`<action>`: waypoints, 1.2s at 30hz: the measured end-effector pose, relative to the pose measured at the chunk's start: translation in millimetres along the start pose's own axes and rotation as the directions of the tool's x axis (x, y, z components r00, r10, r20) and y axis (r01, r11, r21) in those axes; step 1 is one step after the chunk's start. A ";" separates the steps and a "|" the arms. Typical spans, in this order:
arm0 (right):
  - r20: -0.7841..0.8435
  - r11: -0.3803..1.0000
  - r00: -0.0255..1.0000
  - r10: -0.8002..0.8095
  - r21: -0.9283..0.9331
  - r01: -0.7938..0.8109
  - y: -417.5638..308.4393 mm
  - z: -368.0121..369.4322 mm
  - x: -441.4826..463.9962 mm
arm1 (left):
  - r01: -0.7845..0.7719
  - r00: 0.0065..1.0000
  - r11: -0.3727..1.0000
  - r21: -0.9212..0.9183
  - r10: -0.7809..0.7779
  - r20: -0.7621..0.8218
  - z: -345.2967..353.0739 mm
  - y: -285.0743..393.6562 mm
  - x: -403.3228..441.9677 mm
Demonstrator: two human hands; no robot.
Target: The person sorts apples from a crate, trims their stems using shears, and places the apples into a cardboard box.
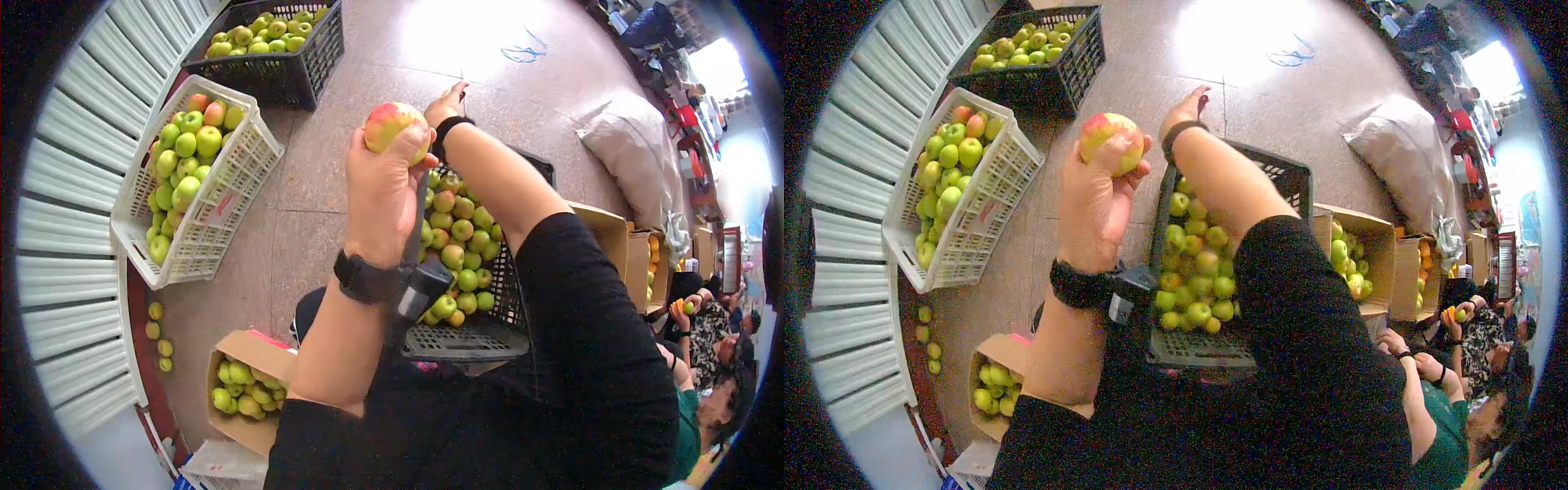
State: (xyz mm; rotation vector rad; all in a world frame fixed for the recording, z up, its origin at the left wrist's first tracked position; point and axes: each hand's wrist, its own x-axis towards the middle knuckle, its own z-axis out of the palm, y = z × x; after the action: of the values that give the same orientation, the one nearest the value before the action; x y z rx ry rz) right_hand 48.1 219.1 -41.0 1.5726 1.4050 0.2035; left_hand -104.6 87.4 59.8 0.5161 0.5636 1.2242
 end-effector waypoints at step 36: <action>-0.646 -0.907 0.753 -0.124 0.382 0.178 85.3 208.1 -273.9 | 0.282 0.613 0.818 0.502 -0.556 0.562 52.3 -92.9 -67.1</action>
State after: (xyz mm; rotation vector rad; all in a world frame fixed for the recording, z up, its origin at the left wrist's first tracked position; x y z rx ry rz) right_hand 158.5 -107.5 41.2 1.7668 2.0166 -3.1095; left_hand -19.7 -4.9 47.7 1.0388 0.2303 0.3762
